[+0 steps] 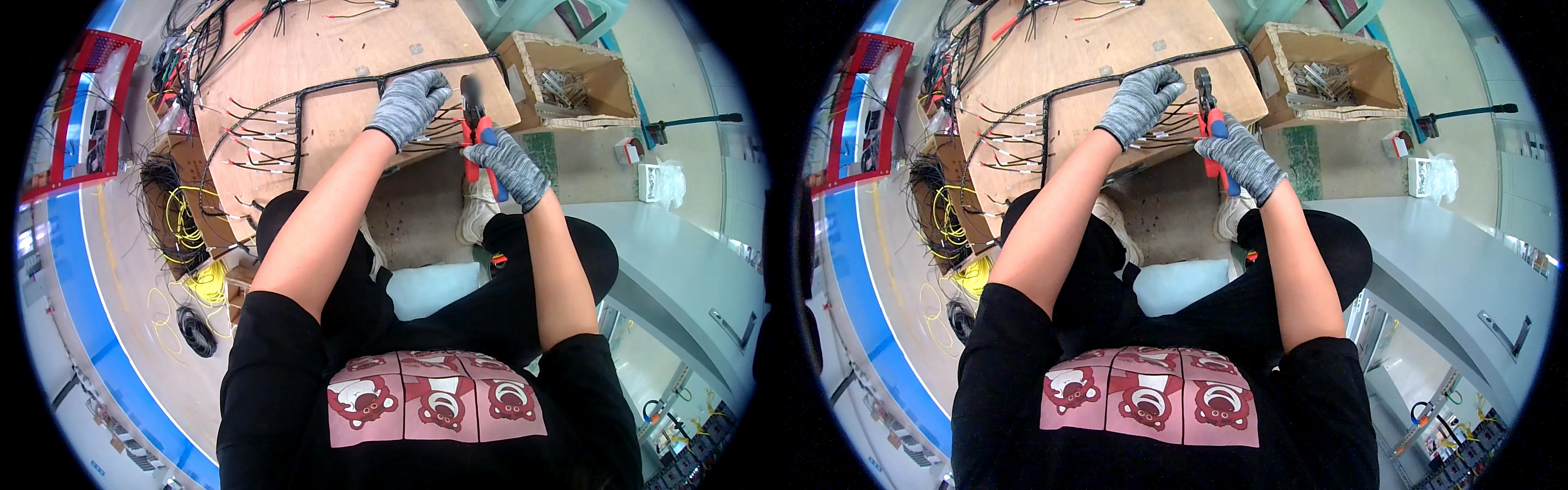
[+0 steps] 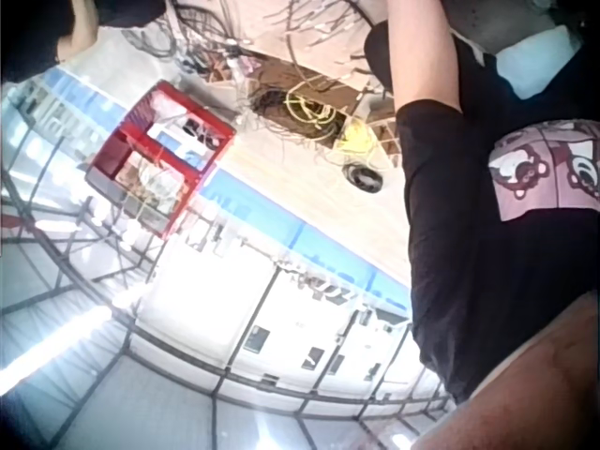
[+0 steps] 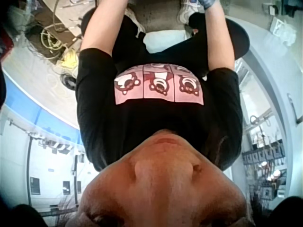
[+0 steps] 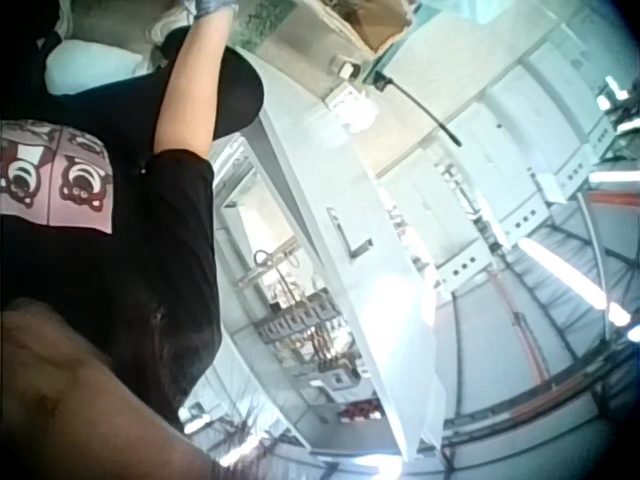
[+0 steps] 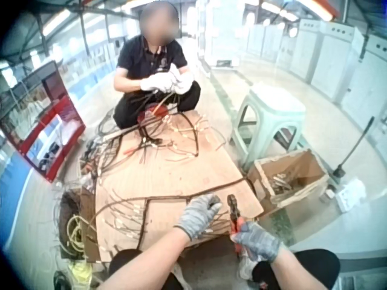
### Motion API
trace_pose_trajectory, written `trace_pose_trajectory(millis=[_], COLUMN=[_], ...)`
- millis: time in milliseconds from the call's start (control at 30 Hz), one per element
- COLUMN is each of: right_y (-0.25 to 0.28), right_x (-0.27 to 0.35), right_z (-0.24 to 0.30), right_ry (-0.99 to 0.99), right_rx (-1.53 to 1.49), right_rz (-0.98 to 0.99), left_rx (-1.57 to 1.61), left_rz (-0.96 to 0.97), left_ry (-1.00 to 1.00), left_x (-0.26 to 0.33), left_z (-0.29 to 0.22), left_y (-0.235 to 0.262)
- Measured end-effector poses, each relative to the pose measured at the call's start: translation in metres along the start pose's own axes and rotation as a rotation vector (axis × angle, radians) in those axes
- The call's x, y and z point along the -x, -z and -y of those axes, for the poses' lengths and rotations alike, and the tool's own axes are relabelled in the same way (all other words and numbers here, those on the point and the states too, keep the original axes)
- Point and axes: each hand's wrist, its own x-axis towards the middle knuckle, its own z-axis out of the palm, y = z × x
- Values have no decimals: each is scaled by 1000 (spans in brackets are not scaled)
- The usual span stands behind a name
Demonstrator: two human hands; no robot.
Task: The person sits on the floor and works on a wiring harness laid out on a cardboard sheet. They strip wire ends, insert connectors, and use pliers to crimp connections. Another person works on a similar harness nearby.
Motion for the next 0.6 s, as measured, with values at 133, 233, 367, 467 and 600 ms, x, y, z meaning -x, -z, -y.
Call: trace_pose_trajectory(millis=[133,233,367,467,600], right_y=[-2,-5,-7,-9,-10], right_x=[-9,-10,-8,-5,-6], right_z=[-8,-5,1,5,5], right_ry=[1,-5,-33,-28,-4], right_rx=[63,53,56,62,104], right_rz=[-5,-5,-13,-22,-28], left_rx=[-24,-43,-67,-104,-140], left_rz=[-14,-19,-14,-19,-10], left_ry=[-5,-24,-37,-44,-45], left_x=[1,2,3,3,3], left_z=[-3,-3,-1,0,-1], left_y=[0,1,1,0,-2])
